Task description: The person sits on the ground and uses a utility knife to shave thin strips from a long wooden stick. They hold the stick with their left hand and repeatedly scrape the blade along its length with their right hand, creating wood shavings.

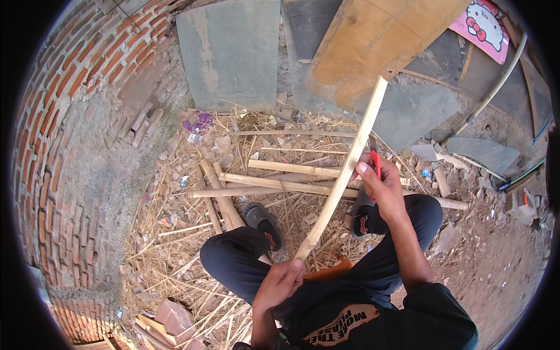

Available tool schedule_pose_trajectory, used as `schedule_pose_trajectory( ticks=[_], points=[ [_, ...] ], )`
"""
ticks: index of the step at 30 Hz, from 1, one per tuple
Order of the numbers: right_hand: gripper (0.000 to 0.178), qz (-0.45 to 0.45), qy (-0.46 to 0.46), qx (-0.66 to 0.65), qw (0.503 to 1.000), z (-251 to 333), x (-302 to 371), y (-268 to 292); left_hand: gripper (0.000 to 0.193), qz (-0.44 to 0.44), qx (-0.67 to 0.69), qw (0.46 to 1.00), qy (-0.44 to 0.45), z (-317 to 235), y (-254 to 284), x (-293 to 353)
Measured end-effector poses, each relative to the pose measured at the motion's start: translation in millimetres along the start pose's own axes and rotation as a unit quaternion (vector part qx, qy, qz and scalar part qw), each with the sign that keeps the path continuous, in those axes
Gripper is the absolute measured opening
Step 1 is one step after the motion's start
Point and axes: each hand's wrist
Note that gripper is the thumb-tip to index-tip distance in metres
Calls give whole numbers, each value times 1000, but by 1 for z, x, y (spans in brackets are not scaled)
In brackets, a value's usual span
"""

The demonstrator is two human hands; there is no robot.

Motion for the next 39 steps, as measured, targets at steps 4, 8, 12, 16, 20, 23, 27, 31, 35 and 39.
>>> schedule_pose_trajectory(
  ticks=[4,8,12,16,20,23,27,31,35,39],
  points=[
    [27,-11,16,2,1000,-16,-6,-2,53,4,5,998,-55,-3,-5,-7],
    [29,-89,237,90,963,-30,-8,-22,49,-42,-72,988,-128,-10,-7,-10],
    [31,10,243,261,934,-23,25,-17,42,-108,-103,977,-153,-21,-12,-11],
    [33,49,366,308,877,-36,35,-25,39,-136,-113,971,-162,-19,-13,-15],
    [36,71,387,350,850,-28,43,-28,35,-157,-140,963,-170,-34,-21,-12],
    [37,71,394,357,844,-24,45,-32,32,-170,-162,956,-178,-41,-26,-12],
    [36,71,396,358,842,-22,45,-34,30,-193,-185,946,-185,-42,-32,-12],
    [35,66,388,371,841,-15,47,-35,30,-216,-215,934,-185,-42,-36,-13],
    [35,42,398,385,832,-13,47,-35,30,-243,-238,920,-194,-45,-41,-11],
    [34,35,397,392,829,-10,45,-33,28,-254,-248,914,-196,-46,-42,-10]
  ],
)
Point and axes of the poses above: each hand's wrist, its own x-axis away from the middle knuckle, its own y-axis out of the back of the hand, z = x × y, and after that the axes turned 3 degrees about x, right-handed
